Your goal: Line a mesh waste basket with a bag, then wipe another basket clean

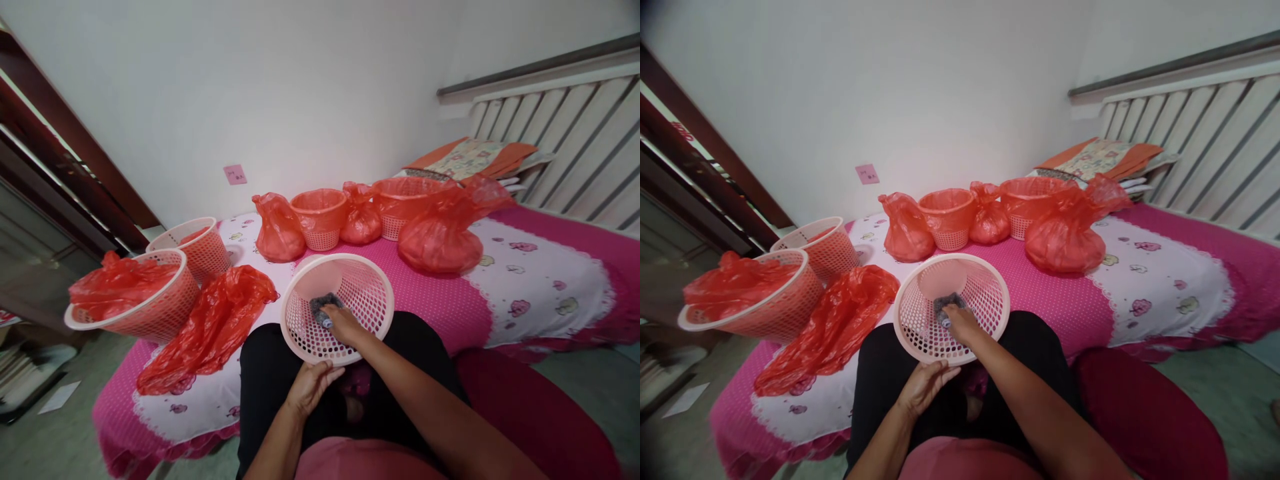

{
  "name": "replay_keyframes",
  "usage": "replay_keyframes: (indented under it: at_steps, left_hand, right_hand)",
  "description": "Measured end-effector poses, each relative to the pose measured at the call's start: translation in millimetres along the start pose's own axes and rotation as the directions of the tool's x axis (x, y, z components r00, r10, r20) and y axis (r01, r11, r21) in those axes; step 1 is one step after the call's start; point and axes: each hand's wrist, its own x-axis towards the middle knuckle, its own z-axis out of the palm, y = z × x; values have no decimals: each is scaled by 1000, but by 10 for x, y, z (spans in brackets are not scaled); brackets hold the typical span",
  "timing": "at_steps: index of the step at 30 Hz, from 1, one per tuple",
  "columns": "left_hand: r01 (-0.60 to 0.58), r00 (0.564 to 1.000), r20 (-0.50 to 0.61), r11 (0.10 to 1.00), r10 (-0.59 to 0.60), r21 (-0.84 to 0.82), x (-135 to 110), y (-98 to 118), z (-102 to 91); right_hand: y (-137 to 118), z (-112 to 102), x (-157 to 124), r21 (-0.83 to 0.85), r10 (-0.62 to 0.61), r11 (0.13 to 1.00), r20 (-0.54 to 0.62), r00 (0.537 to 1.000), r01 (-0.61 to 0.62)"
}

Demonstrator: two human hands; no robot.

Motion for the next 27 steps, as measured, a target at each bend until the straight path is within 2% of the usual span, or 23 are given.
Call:
replay_keyframes:
  at_steps: [7,17,23,27]
  left_hand:
    - [-6,1000,22,1000,6,0,11,-8,-20]
    - [-18,998,61,1000,19,-4,-2,3,30]
    - [-15,997,70,1000,15,-1,-47,52,107]
    - [-8,997,71,1000,8,-2,-54,70,138]
  right_hand:
    - [-75,-37,-213,28,-53,998,48,997,51]
    - [-262,-45,-687,84,-82,993,31,996,79]
    - [-296,-22,-1010,210,-238,944,-104,966,255]
    - [-233,26,-1135,182,-310,926,-127,942,329]
